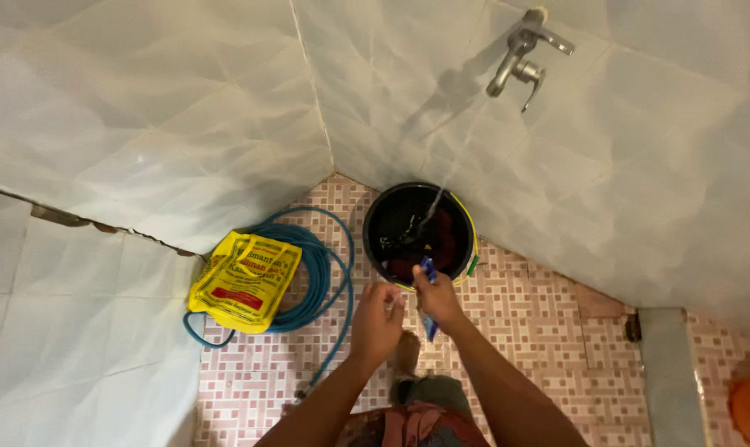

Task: The person washes a dark cloth by hand in a bucket of soapy water, rinses it under a tap, and wrings it out. They also handle a yellow bag and a black trash bag, placing leaves into the trash bag.

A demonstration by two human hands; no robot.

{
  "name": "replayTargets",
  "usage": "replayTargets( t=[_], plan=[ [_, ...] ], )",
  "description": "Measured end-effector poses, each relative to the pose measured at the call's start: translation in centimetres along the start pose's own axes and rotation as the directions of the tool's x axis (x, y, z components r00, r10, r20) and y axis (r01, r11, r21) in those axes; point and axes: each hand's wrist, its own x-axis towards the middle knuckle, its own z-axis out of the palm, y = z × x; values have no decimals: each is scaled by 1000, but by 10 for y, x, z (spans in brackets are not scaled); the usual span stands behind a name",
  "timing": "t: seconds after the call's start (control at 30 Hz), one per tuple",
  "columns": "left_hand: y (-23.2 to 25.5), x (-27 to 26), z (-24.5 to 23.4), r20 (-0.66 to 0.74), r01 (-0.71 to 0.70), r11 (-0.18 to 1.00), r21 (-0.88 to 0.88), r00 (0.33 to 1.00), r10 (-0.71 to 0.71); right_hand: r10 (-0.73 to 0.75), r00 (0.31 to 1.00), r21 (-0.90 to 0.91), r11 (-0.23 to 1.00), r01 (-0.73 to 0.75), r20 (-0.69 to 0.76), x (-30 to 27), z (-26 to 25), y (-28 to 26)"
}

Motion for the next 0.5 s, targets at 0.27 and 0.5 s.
replayTargets(
  t=[0.27,0.5],
  plan=[
    [-44,78,103,258,334,936,-109,919,-298,82,993,-56,995,-78,84,28,-59,-51],
    [-36,91,109,648,762,582,-285,600,-468,183,983,231,955,-183,21,48,-57,-54]
  ],
)
